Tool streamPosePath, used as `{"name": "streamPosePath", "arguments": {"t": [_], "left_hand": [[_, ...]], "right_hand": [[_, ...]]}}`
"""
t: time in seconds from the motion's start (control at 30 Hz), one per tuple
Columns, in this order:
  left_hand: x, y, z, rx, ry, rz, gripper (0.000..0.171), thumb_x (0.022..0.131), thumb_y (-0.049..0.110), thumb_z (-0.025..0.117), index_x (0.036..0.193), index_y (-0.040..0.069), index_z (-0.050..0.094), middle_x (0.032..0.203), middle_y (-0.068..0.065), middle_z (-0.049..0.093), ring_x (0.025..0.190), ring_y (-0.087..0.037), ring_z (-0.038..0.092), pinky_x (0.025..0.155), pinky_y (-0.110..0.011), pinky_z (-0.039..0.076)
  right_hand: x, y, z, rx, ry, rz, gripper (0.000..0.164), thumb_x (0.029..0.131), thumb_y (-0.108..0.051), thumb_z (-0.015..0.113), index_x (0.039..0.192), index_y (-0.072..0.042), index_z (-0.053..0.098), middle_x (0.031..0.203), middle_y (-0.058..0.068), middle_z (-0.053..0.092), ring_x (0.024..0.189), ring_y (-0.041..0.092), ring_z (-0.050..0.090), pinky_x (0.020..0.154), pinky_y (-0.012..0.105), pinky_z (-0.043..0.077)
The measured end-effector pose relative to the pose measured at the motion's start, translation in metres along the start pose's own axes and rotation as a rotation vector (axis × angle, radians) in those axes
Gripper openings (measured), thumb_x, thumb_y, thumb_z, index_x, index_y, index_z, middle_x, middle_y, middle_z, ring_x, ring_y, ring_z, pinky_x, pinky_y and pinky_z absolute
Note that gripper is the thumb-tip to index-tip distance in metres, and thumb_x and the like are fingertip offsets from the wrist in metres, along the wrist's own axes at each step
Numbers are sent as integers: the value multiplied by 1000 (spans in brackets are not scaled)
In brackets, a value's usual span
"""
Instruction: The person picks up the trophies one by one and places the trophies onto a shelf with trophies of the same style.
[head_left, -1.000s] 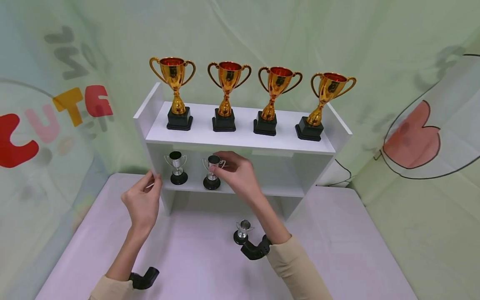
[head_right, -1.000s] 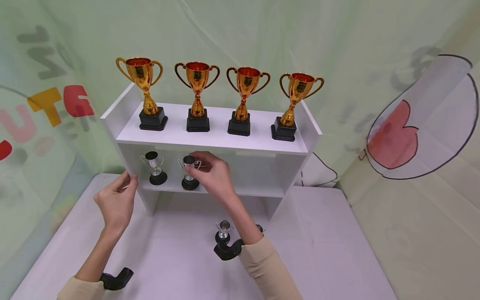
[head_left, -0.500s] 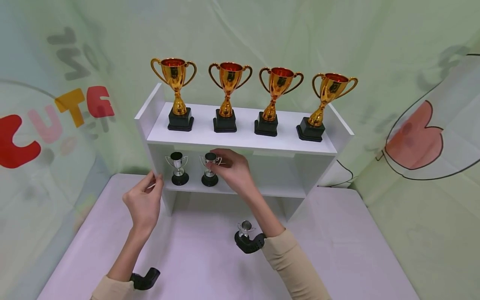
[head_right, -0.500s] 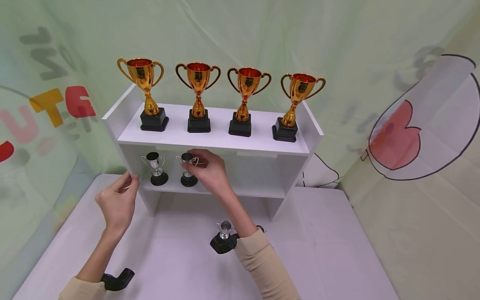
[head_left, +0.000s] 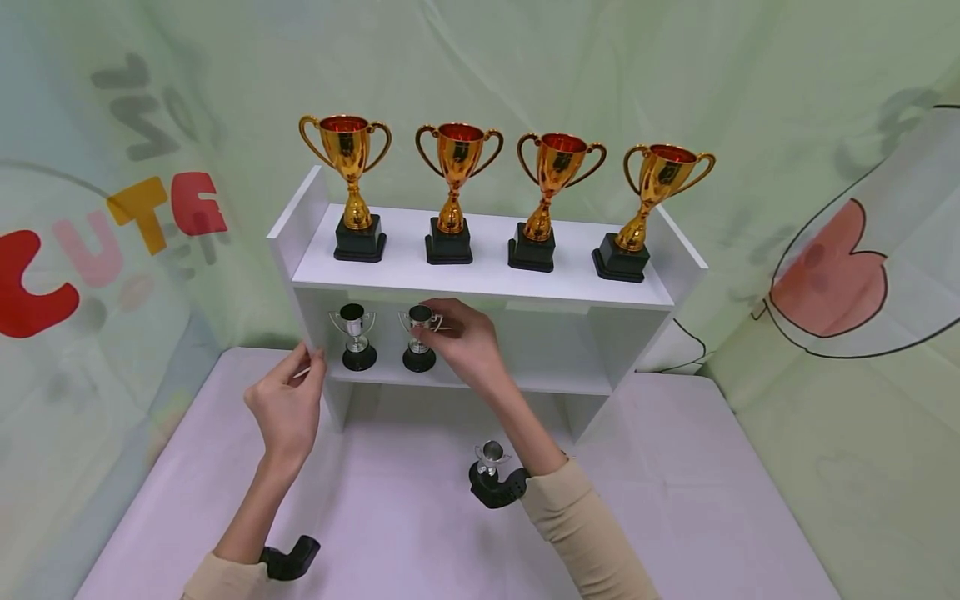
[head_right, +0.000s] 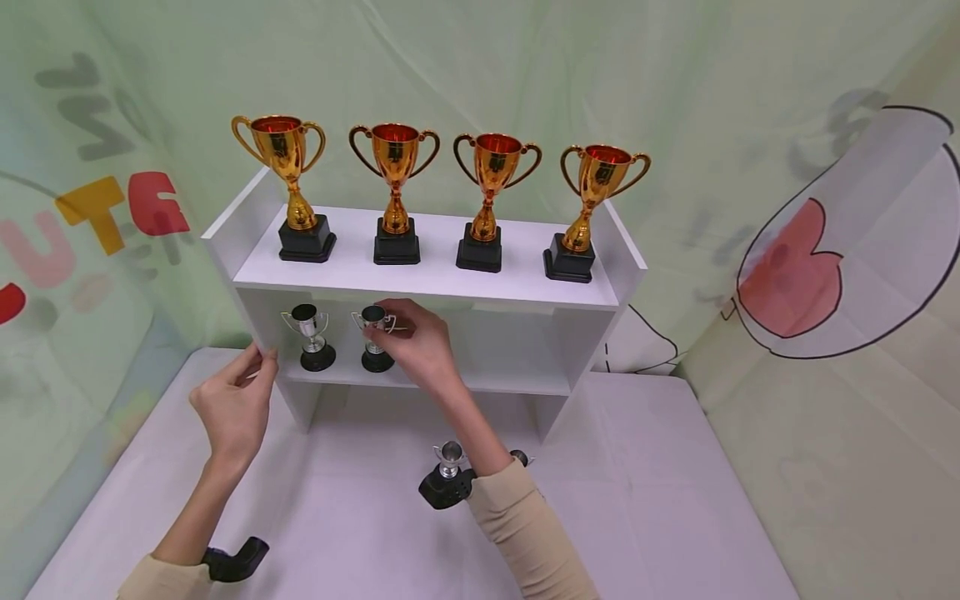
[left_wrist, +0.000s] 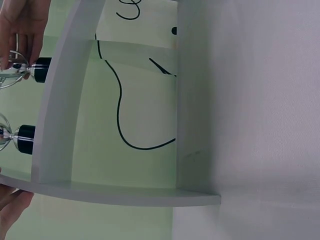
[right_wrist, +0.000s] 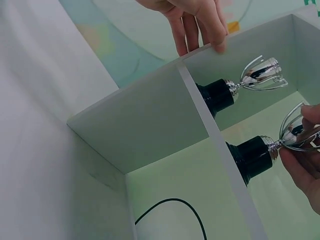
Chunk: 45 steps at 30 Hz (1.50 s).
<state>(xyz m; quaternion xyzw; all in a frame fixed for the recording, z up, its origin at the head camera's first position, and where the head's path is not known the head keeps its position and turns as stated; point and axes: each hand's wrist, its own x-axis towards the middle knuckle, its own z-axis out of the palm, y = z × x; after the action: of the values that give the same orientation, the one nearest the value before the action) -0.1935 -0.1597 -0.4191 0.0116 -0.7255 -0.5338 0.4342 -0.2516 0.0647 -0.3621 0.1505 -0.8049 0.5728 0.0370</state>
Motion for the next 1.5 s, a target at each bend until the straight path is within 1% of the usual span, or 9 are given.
{"name": "streamPosePath", "arguments": {"t": [0.23, 0.37, 0.43, 0.7, 0.9, 1.07, 1.2, 1.3, 1.5], "left_hand": [[0, 0, 0, 6, 0, 5, 21, 90, -4, 70, 110, -3, 78, 94, -24, 77, 79, 20, 62, 72, -2, 51], [0, -1, 0, 19, -3, 0, 21, 91, -4, 69, 111, -4, 78, 94, -25, 77, 78, 20, 62, 72, -3, 52], [0, -1, 0, 26, -3, -3, 22, 91, -4, 69, 111, -5, 77, 93, -26, 76, 77, 20, 62, 72, -3, 52], [0, 0, -1, 8, 18, 0, 22, 89, -6, 71, 109, -3, 78, 91, -26, 76, 77, 21, 61, 71, -1, 50], [0, 1, 0, 10, 14, -7, 21, 89, -5, 71, 109, -3, 78, 92, -25, 77, 77, 21, 61, 71, -1, 50], [-1, 1, 0, 9, 8, -11, 22, 90, -5, 71, 110, -3, 78, 92, -25, 76, 77, 21, 61, 71, -2, 51], [-1, 2, -1, 10, 11, -8, 22, 90, -6, 70, 110, -3, 78, 92, -26, 76, 77, 21, 62, 71, -1, 50], [-1, 1, -1, 12, 13, -8, 22, 90, -5, 71, 111, -3, 78, 93, -26, 76, 77, 21, 62, 72, -1, 50], [0, 0, 1, 7, 16, -7, 22, 89, -5, 71, 110, -3, 78, 93, -26, 76, 77, 21, 61, 72, -1, 50]], "right_hand": [[-5, 2, -3, 16, 28, -2, 49, 87, -16, 80, 134, -8, 67, 123, 11, 72, 115, 27, 70, 98, 34, 59], [-12, 4, -7, 64, 43, 8, 48, 88, -15, 81, 133, -8, 66, 121, 13, 73, 113, 27, 71, 97, 34, 59], [-16, 7, -10, 89, 52, -2, 45, 88, -13, 80, 131, -7, 67, 121, 14, 73, 113, 28, 71, 97, 33, 59], [-42, 18, -20, 146, 81, -49, 37, 89, -7, 77, 125, -1, 69, 122, 16, 71, 114, 30, 70, 95, 29, 59], [-66, 25, -28, 183, 91, -60, 36, 90, -5, 77, 124, 1, 68, 123, 21, 70, 114, 37, 69, 94, 28, 59], [-88, 33, -34, 157, 89, -74, 40, 89, -2, 78, 127, 3, 65, 126, 23, 68, 114, 37, 69, 97, 30, 58], [-106, 40, -37, 121, 104, -51, 42, 88, -4, 80, 127, -2, 66, 126, 15, 70, 113, 26, 70, 99, 31, 57], [-117, 46, -37, 88, 113, -35, 41, 87, -7, 82, 126, -7, 68, 126, 12, 71, 115, 22, 70, 102, 29, 55], [-134, 64, -34, 34, 139, -34, 42, 86, -5, 82, 126, -7, 68, 127, 14, 70, 118, 28, 69, 104, 31, 54]]}}
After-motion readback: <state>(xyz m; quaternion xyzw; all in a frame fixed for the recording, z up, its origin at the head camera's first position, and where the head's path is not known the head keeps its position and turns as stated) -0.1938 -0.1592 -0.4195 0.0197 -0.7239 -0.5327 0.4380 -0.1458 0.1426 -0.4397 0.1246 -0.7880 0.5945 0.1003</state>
